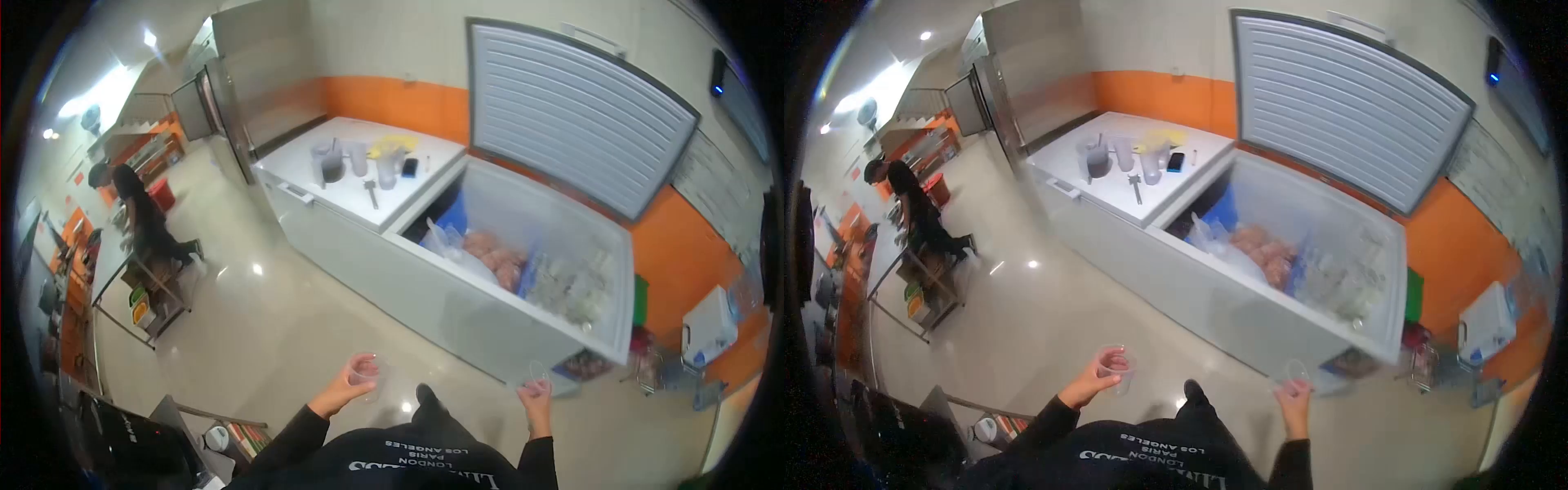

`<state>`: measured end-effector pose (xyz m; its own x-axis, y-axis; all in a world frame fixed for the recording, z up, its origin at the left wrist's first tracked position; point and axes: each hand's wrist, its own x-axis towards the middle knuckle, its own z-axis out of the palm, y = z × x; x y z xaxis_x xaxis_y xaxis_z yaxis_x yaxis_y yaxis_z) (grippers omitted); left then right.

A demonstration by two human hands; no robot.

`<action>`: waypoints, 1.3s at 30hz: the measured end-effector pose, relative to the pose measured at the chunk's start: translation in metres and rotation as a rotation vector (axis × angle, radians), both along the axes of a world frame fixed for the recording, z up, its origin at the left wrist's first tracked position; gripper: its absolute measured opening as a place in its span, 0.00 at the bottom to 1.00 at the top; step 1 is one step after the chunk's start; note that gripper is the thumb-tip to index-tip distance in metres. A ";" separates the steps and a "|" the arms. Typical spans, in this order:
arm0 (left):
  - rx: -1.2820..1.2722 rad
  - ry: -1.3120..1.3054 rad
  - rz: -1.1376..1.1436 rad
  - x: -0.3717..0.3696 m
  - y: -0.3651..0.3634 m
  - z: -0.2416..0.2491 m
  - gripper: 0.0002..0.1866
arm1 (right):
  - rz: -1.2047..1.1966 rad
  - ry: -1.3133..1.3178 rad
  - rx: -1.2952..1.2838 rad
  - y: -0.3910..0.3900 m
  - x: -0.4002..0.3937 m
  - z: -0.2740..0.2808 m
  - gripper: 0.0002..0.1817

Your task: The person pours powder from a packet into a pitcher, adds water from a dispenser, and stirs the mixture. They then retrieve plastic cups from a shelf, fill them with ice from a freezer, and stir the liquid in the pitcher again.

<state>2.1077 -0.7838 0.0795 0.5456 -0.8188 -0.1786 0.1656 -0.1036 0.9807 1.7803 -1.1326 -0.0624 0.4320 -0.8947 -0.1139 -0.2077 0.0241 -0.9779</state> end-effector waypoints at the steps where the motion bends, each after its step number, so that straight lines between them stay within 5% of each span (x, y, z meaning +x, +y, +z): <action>1: 0.020 0.016 0.072 0.022 -0.016 -0.001 0.37 | 0.039 0.030 -0.034 -0.033 0.042 -0.017 0.37; 4: 0.080 0.070 0.248 0.071 -0.038 -0.003 0.38 | 0.395 0.190 -0.254 -0.100 0.200 -0.011 0.37; 6: 0.041 0.082 0.317 0.103 -0.049 -0.003 0.39 | 0.492 -0.044 -0.204 -0.095 0.325 0.034 0.37; 7: 0.024 0.095 0.407 0.141 -0.057 -0.005 0.39 | 0.724 -0.012 -0.644 -0.108 0.441 0.026 0.37; 8: 0.005 0.098 0.463 0.160 -0.054 -0.010 0.39 | 0.770 -0.094 -0.300 -0.095 0.500 0.038 0.38; 9: -0.011 0.102 0.514 0.178 -0.053 -0.015 0.39 | 0.824 -0.163 -0.428 -0.091 0.559 0.029 0.40; 13: 0.001 0.217 0.657 0.266 -0.055 -0.049 0.39 | 0.749 -0.333 -0.364 -0.059 0.770 0.014 0.38; 17: 0.166 0.199 0.544 0.385 -0.067 -0.060 0.36 | 0.577 0.022 -0.743 -0.051 0.882 0.018 0.38; 25: 0.197 0.132 0.368 0.559 -0.088 -0.049 0.37 | 0.346 0.309 -0.829 -0.075 0.862 0.015 0.32; 29: 0.415 0.100 -0.001 0.592 -0.153 -0.041 0.39 | 0.438 0.417 -0.951 -0.095 0.849 -0.016 0.24; 32: 0.507 -0.049 -0.238 0.594 -0.199 -0.040 0.39 | 0.559 0.530 -0.798 -0.104 0.818 0.008 0.23; 37: 0.411 0.181 -0.302 0.577 -0.258 -0.032 0.42 | 0.631 0.419 -0.294 -0.161 0.660 0.055 0.18; 39: 0.403 0.248 -0.298 0.567 -0.281 -0.036 0.42 | 0.410 0.744 -0.313 -0.210 0.586 0.022 0.16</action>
<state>2.6749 -1.0646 0.0436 0.2029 -0.7713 -0.6032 0.2926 -0.5401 0.7891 2.3662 -1.3422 -0.0408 0.6357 -0.7239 -0.2683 -0.7226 -0.4357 -0.5366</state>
